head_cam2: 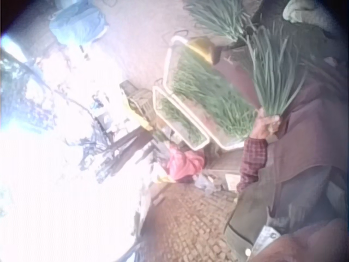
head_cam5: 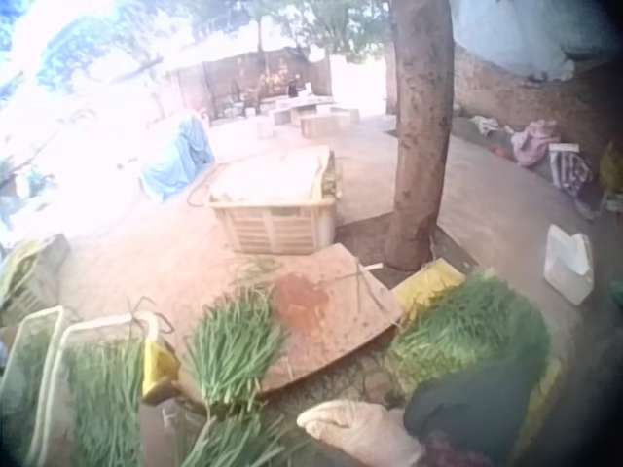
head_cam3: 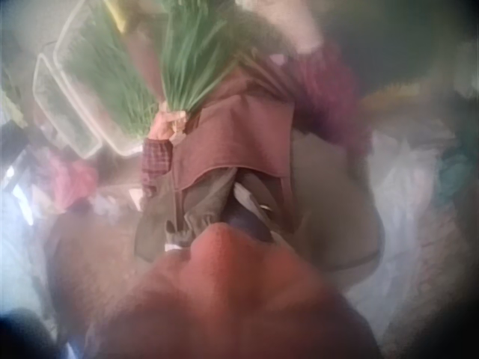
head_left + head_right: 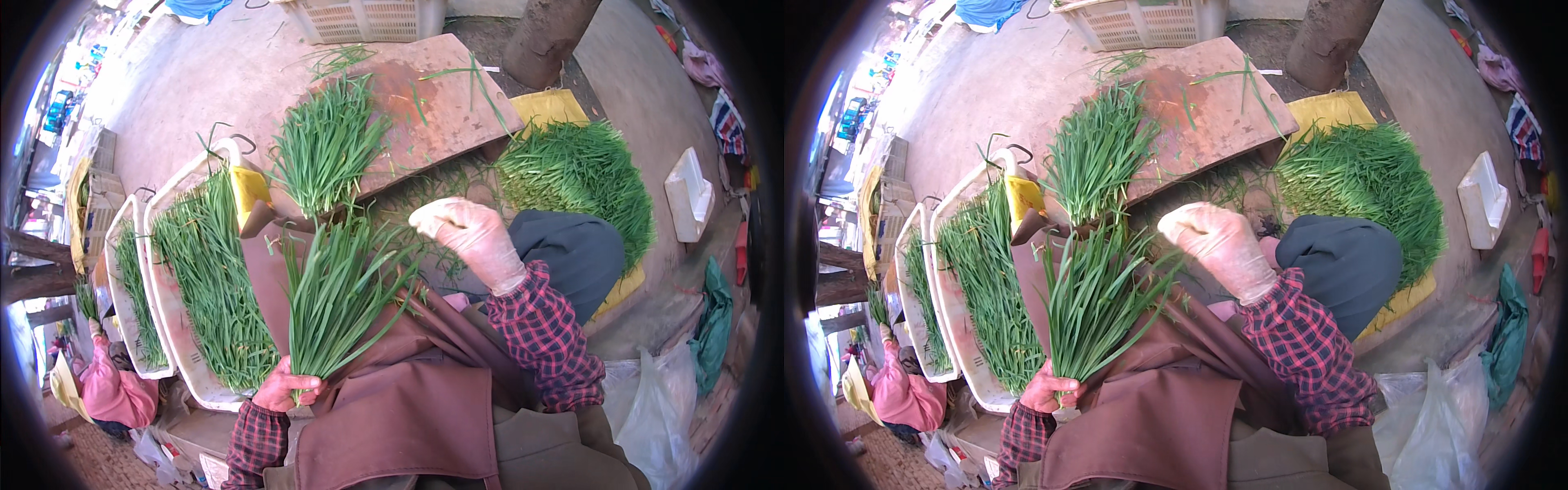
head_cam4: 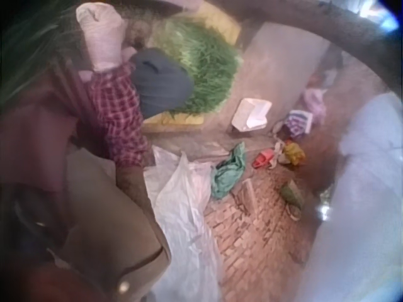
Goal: The person sorts bunches of green leeks by hand, removing outer layers and dead leaves before placing them into a white plastic crate.
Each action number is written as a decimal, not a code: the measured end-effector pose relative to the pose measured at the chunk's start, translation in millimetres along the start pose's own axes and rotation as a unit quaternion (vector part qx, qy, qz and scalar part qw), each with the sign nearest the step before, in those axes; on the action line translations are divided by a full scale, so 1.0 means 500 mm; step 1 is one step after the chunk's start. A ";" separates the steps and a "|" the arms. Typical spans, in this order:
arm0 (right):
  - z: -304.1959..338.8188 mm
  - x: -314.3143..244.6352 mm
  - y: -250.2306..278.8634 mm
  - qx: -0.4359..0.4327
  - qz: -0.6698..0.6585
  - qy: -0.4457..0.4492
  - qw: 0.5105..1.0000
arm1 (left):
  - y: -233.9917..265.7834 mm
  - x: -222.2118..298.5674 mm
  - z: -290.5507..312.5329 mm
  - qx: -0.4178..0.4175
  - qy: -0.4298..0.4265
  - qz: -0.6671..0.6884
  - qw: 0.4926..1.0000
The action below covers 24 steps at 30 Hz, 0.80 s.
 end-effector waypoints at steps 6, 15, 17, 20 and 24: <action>-0.014 -0.018 -0.089 -0.198 0.189 -0.024 0.961 | 0.000 -0.013 0.011 0.020 0.026 -0.014 0.999; 0.026 0.063 -0.113 -0.031 -0.245 -0.134 0.960 | -0.014 -0.025 0.006 -0.032 0.046 -0.034 0.998; 0.028 0.050 -0.096 -0.016 -0.269 -0.082 0.959 | -0.023 -0.019 0.005 -0.027 0.052 -0.050 0.997; 0.018 -0.011 -0.083 -0.041 -0.077 0.032 0.996 | -0.027 -0.015 0.005 -0.015 0.064 -0.066 0.996; -0.005 -0.048 -0.097 -0.144 0.099 0.044 0.984 | -0.031 -0.009 0.001 -0.007 0.079 -0.077 0.994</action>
Point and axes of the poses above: each hand's wrist, its own z-axis away from the middle knuckle, its own y-axis out of the back of the hand, x = y × z, the point moved 6 cm from there along -z, towards the middle knuckle, and after that the axes turned 14 degrees about -x, right-handed, at the moved point
